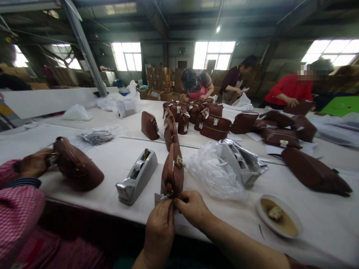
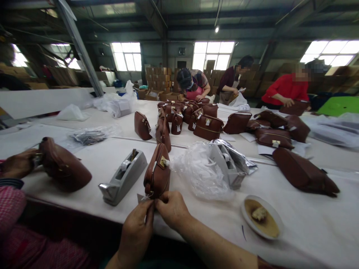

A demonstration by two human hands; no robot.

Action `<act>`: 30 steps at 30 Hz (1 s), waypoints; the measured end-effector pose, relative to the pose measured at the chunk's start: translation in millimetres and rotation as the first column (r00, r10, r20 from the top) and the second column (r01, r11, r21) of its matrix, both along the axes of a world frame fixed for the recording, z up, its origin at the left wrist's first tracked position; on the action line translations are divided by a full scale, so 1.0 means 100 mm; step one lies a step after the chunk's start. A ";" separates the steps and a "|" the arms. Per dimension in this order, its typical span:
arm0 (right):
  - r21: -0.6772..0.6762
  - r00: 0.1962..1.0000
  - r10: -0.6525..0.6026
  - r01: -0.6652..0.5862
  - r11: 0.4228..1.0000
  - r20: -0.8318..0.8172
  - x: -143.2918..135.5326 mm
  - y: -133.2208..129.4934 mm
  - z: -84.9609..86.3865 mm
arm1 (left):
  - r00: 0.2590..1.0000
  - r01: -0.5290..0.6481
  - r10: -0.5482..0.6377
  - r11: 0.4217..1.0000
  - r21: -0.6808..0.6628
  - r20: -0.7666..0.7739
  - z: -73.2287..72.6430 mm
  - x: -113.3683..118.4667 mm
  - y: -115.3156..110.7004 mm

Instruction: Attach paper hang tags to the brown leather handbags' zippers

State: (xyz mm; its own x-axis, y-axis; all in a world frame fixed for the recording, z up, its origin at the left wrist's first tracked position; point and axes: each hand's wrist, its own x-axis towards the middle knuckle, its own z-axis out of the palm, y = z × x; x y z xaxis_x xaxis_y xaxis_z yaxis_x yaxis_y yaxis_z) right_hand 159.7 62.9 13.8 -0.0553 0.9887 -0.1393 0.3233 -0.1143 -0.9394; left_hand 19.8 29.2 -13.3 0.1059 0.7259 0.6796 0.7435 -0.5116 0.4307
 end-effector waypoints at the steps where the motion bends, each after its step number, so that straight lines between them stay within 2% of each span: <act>1: 0.003 0.999 0.017 -0.017 1.000 -0.027 0.01 -0.01 0.00 | 0.998 0.005 0.002 0.995 -0.102 0.062 0.04 0.01 0.00; 3: 0.008 0.995 0.047 -0.047 0.999 -0.083 0.04 -0.04 -0.01 | 0.979 0.032 0.039 0.940 -0.341 0.199 0.13 0.04 -0.01; 6: -0.002 0.988 0.045 -0.045 0.999 -0.147 0.06 -0.08 -0.02 | 0.922 0.120 0.141 0.781 -0.613 0.361 0.28 0.05 -0.02; 8: 0.001 0.987 0.023 -0.024 1.000 -0.156 0.05 -0.10 -0.02 | 0.882 0.184 0.190 0.703 -0.687 0.431 0.35 0.05 -0.02; 10: 0.017 0.990 0.010 -0.008 1.000 -0.143 0.03 -0.10 -0.03 | 0.852 0.214 0.225 0.673 -0.708 0.473 0.39 0.05 -0.02; 14: 0.034 0.988 -0.025 0.031 0.999 -0.149 0.00 -0.10 -0.09 | 0.813 0.237 0.266 0.660 -0.713 0.517 0.41 0.06 -0.02; 19: -0.015 0.967 -0.110 0.109 0.994 -0.231 -0.06 -0.09 -0.14 | 0.789 0.241 0.289 0.668 -0.704 0.543 0.40 0.11 -0.05; 25: -0.089 0.970 -0.156 0.142 0.986 -0.186 -0.06 -0.04 -0.22 | 0.855 0.122 0.272 0.721 -0.682 0.442 0.35 0.10 -0.06; 30: 0.004 0.975 -0.163 0.165 0.986 -0.153 0.05 -0.14 -0.21 | 0.866 0.117 0.235 0.764 -0.635 0.442 0.25 0.09 -0.05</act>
State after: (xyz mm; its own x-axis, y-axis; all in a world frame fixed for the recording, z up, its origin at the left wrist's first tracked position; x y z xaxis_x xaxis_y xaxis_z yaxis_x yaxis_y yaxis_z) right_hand 165.1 48.8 -6.7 0.0885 0.9882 -0.1253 0.1551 -0.1379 -0.9782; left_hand 28.9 24.2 11.2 -0.1542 0.9879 0.0169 0.3744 0.0426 0.9263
